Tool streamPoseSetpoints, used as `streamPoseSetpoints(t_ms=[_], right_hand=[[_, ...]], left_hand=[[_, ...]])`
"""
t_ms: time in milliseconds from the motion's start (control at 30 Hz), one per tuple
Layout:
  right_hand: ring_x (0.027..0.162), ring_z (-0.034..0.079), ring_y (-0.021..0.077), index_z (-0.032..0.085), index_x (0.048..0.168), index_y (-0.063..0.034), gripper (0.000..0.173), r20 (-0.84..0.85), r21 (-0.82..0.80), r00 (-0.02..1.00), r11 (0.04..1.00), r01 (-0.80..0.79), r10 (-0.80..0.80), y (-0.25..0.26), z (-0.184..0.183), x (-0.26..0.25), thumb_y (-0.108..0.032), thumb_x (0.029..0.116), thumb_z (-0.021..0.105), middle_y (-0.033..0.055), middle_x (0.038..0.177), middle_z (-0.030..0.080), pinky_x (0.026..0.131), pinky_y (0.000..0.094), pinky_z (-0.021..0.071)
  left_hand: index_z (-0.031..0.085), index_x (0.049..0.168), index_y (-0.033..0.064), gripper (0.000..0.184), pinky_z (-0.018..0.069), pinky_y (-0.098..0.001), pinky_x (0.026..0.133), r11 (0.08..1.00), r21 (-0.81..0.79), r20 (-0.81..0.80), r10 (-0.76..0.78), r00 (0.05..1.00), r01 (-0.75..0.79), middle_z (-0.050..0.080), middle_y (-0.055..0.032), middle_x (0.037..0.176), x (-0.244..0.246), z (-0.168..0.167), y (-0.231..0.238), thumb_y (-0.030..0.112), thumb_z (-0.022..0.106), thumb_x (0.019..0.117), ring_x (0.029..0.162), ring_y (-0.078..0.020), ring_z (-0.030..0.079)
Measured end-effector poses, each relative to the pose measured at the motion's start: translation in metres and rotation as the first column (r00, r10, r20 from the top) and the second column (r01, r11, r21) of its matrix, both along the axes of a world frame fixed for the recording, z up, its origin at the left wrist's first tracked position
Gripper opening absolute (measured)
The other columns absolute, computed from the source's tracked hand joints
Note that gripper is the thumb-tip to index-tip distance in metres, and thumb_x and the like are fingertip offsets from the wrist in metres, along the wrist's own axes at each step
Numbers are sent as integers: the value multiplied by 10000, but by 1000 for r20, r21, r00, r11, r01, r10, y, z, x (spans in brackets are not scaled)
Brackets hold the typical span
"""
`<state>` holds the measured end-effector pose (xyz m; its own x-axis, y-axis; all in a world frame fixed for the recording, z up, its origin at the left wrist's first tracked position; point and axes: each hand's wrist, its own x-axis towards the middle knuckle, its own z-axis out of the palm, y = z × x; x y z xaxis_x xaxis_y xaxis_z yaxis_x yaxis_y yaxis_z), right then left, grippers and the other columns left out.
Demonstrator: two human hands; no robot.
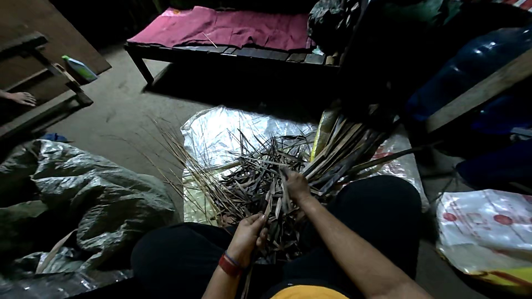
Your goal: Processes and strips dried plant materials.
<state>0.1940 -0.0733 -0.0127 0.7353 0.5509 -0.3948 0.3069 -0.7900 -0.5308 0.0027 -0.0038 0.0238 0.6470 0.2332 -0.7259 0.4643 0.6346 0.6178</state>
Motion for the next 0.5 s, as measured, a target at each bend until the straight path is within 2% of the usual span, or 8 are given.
streamPoseSetpoints(t_ms=[100, 200, 233, 267, 300, 333, 400, 500], right_hand=[[1276, 593, 432, 589, 1413, -31, 377, -80, 22, 966, 968, 248, -246, 0, -9, 36, -111, 1084, 424, 276, 1334, 631, 1074, 590, 445], [1239, 610, 383, 553, 1419, 16, 376, -203, 61, 933, 948, 314, -296, -6, 3, 37, -121, 1093, 424, 269, 1325, 624, 1067, 540, 455], [1094, 646, 327, 556, 1405, 21, 379, -270, 89, 925, 950, 301, -268, -10, 8, 27, -177, 1118, 407, 239, 1215, 653, 978, 486, 500], [836, 598, 229, 557, 1387, 15, 416, -361, 134, 904, 947, 292, -228, -15, 13, 13, -260, 1143, 362, 162, 1002, 631, 792, 398, 506], [631, 503, 134, 558, 1373, 1, 480, -465, 183, 869, 942, 282, -170, -20, 17, -4, -340, 1150, 305, 60, 801, 565, 622, 309, 458], [528, 436, 78, 552, 1362, -4, 518, -578, 227, 810, 933, 278, -100, -25, 21, -20, -388, 1146, 278, -8, 688, 509, 527, 257, 407], [528, 420, 42, 559, 1290, 8, 430, -705, 299, 707, 926, 229, 53, -32, 25, -45, -332, 1140, 343, -44, 679, 485, 525, 222, 387], [620, 505, 38, 627, 1072, 32, 161, -637, 366, 767, 905, 216, 75, -29, 24, -57, -114, 1055, 561, 6, 785, 569, 605, 217, 453]], left_hand=[[563, 980, 24, 257, 344, -132, 376, 999, 3, 10, 32, 999, -33, 437, 49, 566, -3, -2, 3, 146, 384, 1119, 396, 3, 381], [555, 976, 21, 263, 355, -136, 379, 999, 31, -11, 41, 999, -41, 455, 38, 573, 1, -3, 8, 154, 382, 1122, 399, -3, 396], [555, 986, 19, 262, 360, -139, 379, 999, 42, -27, 35, 999, -34, 459, 34, 580, 4, -3, 8, 160, 381, 1123, 400, -8, 401], [558, 1002, 15, 259, 365, -143, 383, 998, 54, -40, 26, 999, -24, 466, 28, 591, 8, -4, 8, 164, 384, 1123, 406, -14, 408], [563, 1013, 13, 259, 369, -148, 391, 998, 67, -52, 18, 998, -14, 474, 23, 600, 11, -5, 8, 169, 389, 1123, 416, -21, 416], [566, 1020, 14, 257, 383, -152, 399, 997, 77, -59, 14, 998, -10, 485, 18, 613, 15, -5, 7, 176, 395, 1122, 426, -26, 430], [580, 1027, 9, 259, 411, -156, 414, 996, 93, -62, 8, 998, -2, 518, 8, 633, 19, -7, 6, 179, 408, 1119, 441, -34, 465], [596, 1052, -2, 271, 496, -196, 474, 990, 128, -50, -50, 998, 56, 595, -20, 672, 19, -7, 5, 187, 415, 1120, 496, -70, 567]])
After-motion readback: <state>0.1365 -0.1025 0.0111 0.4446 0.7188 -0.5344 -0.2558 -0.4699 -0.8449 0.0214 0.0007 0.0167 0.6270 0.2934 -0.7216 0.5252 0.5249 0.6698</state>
